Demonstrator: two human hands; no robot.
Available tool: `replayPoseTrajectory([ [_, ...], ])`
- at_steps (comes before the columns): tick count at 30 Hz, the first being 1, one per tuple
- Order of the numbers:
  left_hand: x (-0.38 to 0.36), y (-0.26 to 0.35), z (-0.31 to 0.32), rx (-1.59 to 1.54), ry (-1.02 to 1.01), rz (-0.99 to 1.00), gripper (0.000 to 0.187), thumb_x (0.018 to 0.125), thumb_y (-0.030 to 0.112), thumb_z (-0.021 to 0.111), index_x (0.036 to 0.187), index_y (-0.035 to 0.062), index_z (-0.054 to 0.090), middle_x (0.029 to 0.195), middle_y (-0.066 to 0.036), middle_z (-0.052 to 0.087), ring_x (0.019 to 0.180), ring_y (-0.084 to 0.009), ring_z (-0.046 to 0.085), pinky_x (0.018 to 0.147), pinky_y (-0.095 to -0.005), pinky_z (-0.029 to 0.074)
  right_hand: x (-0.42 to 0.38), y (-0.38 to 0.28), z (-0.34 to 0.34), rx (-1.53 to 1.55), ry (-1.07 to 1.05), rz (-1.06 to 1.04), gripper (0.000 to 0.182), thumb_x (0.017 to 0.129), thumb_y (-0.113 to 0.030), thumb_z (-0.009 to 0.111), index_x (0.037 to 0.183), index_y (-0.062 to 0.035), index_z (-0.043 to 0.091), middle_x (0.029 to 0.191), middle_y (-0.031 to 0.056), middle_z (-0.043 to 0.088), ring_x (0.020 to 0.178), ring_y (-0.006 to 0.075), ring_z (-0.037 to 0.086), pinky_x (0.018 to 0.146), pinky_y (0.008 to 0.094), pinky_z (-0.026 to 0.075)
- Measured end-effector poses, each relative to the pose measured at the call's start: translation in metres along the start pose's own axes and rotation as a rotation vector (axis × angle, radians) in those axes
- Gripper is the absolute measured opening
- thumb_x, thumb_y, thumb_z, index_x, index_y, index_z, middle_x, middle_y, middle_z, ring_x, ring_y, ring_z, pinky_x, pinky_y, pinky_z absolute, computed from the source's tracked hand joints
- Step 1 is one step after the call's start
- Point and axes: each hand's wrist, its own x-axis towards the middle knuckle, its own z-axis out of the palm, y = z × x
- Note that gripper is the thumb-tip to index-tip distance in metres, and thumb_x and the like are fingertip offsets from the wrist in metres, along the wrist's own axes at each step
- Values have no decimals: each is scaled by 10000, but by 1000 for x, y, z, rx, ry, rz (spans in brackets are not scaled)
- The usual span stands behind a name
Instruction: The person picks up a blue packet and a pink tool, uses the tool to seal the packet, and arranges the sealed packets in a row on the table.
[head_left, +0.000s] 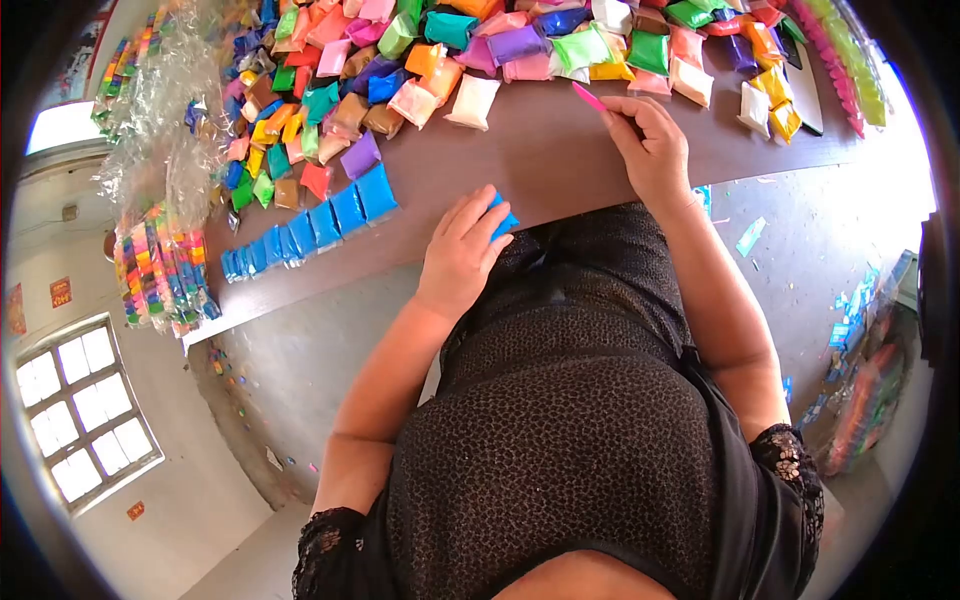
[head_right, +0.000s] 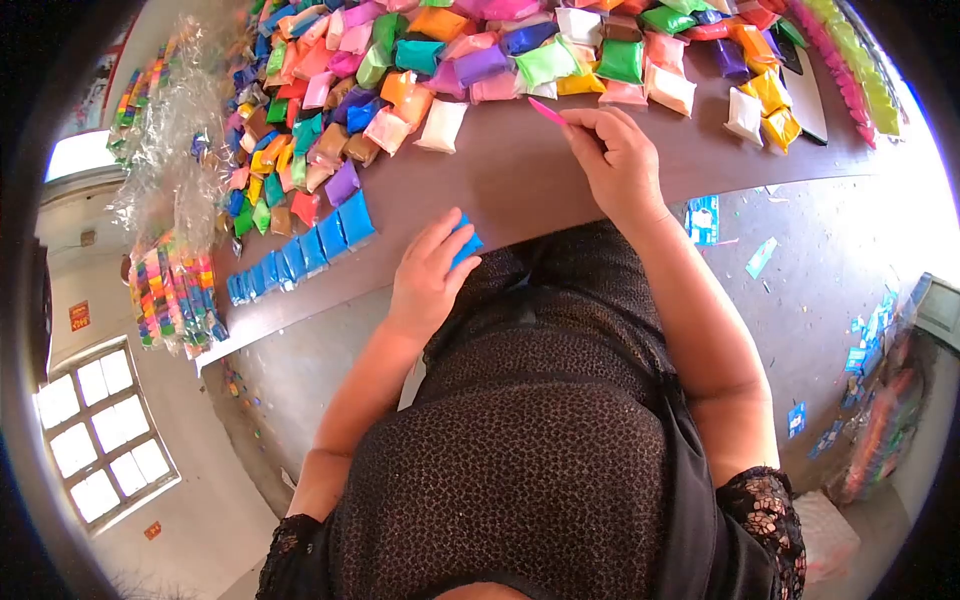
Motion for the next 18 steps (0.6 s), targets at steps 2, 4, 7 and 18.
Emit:
replayPoseTrajectory([
  [2,2,7,-11,-358,42,-177,503,846,154,733,1303,51,547,1309,-157,580,1177,-300,585,998,-420,475,-2,0,-1,30,-2,49,171,892,-77,670,1058,-37,684,898,58,646,800,138,603,730,254,481],
  [4,8,17,-24,-715,93,-355,472,858,155,730,1289,61,561,1261,-159,615,1145,-299,610,980,-421,496,-3,-8,-1,62,-9,90,185,895,-77,671,1073,-29,680,902,42,653,804,109,596,734,242,478],
  [7,15,36,-39,-1665,223,-572,361,883,141,714,1215,53,604,1199,-167,640,1097,-263,628,929,-388,533,-22,-45,-2,412,-247,478,198,917,-85,669,1099,-6,658,873,-40,623,806,46,548,710,202,450],
  [18,10,33,-47,-1701,-62,-575,368,833,171,761,1128,3,621,1053,-207,679,949,-309,684,845,-458,575,-41,-88,-11,524,-509,220,122,872,-74,720,958,-4,670,857,-2,648,801,80,595,711,232,480],
])
